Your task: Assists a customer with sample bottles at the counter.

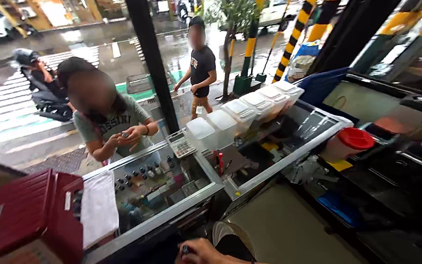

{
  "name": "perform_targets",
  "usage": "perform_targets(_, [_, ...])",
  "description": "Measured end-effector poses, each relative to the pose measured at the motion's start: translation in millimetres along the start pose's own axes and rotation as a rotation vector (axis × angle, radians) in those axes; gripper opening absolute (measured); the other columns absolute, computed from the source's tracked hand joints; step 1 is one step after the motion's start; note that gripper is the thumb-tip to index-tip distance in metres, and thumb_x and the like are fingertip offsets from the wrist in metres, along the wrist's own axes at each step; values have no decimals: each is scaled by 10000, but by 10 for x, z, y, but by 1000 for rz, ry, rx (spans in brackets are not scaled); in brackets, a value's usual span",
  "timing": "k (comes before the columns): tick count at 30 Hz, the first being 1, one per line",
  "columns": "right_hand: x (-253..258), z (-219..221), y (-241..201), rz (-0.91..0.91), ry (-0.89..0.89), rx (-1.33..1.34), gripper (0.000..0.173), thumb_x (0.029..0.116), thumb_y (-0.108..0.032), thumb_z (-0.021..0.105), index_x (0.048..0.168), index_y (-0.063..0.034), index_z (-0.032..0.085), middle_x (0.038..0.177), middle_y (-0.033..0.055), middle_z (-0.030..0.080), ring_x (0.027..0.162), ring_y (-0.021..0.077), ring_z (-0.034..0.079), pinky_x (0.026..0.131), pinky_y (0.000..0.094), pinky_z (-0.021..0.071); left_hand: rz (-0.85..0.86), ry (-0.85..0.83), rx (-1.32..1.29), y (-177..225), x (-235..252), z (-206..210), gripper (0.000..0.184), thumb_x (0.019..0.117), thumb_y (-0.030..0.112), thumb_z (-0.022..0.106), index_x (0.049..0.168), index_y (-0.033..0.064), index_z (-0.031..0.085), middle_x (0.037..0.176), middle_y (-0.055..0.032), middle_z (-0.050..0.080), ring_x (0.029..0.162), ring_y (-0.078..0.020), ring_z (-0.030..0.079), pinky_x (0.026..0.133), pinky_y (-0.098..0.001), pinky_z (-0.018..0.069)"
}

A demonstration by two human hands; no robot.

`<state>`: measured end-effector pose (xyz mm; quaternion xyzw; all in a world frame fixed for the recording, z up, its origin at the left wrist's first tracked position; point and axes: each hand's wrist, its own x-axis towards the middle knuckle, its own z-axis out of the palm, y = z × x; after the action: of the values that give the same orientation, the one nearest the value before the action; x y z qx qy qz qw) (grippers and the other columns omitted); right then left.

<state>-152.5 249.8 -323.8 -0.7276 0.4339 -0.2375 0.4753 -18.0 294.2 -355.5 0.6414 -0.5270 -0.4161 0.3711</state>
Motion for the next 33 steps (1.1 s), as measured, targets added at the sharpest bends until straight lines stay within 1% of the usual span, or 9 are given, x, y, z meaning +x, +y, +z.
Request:
perform_targets(4, [121,28,42,181,109,98,365,1032,-327,603,1318,-112,675,1139,97,755,1060,216,722,980,475,562,7,206,90,-101,221,282,393,871,179,687,1157,-89,678,976,-190,739,940,-268,724,899,-494,567])
perform_targets(7, [144,-44,53,323,140,124,420,1004,-350,640,1334,-91,656,1180,117,738,1108,225,707,1025,459,546,-111,164,190,-93,268,339,313,877,218,727,1059,-35,707,922,-177,733,899,-307,719,856,-542,564])
perform_targets(10, [83,-138,101,336,169,153,380,976,-382,678,1168,-55,715,993,113,744,938,221,720,905,460,581,-189,58,260,-41,238,237,405,815,285,813,1095,16,697,924,-152,734,892,-301,720,842,-548,570])
perform_targets(12, [-5,-228,121,275,183,264,303,1002,-301,650,1156,-50,719,994,68,748,928,150,714,893,394,592,-118,11,134,-36,147,127,637,736,290,888,1248,6,636,1089,-142,725,1010,-245,709,916,-468,582])
perform_targets(15, [-134,-350,225,201,292,588,308,1027,-131,581,1282,33,632,1227,114,717,1103,172,693,983,376,579,-66,-96,-172,-48,73,-201,944,741,295,862,1490,-36,394,1455,-209,514,1317,-280,522,1060,-439,487])
perform_targets(19, [-378,-645,418,-24,351,552,299,1018,-63,560,1277,83,593,1347,185,650,1251,276,635,1049,433,552,-82,6,-333,-428,-17,-511,480,972,196,606,1358,-72,510,1216,-180,665,1107,-246,665,916,-416,581])
perform_targets(23, [-457,-797,552,-341,373,3,201,1012,-115,650,1174,-17,716,1328,172,682,1302,290,627,1098,446,548,53,194,-46,-520,-129,-738,268,982,132,569,1152,-53,662,1046,-131,717,960,-171,699,873,-347,589])
perform_targets(27, [-346,-714,756,-369,529,-119,192,977,-109,699,1163,-117,745,1296,177,650,1259,246,634,1057,377,566,431,420,345,-235,-28,-930,235,987,155,544,980,0,720,958,-102,729,952,-165,694,919,-335,561])
perform_targets(33, [202,-476,1047,-303,693,-73,205,975,-158,713,1145,-49,744,1259,167,669,1219,191,642,1058,311,540,711,690,553,365,556,-1368,237,1008,229,539,953,64,700,961,-85,694,1030,-212,649,1012,-389,482])
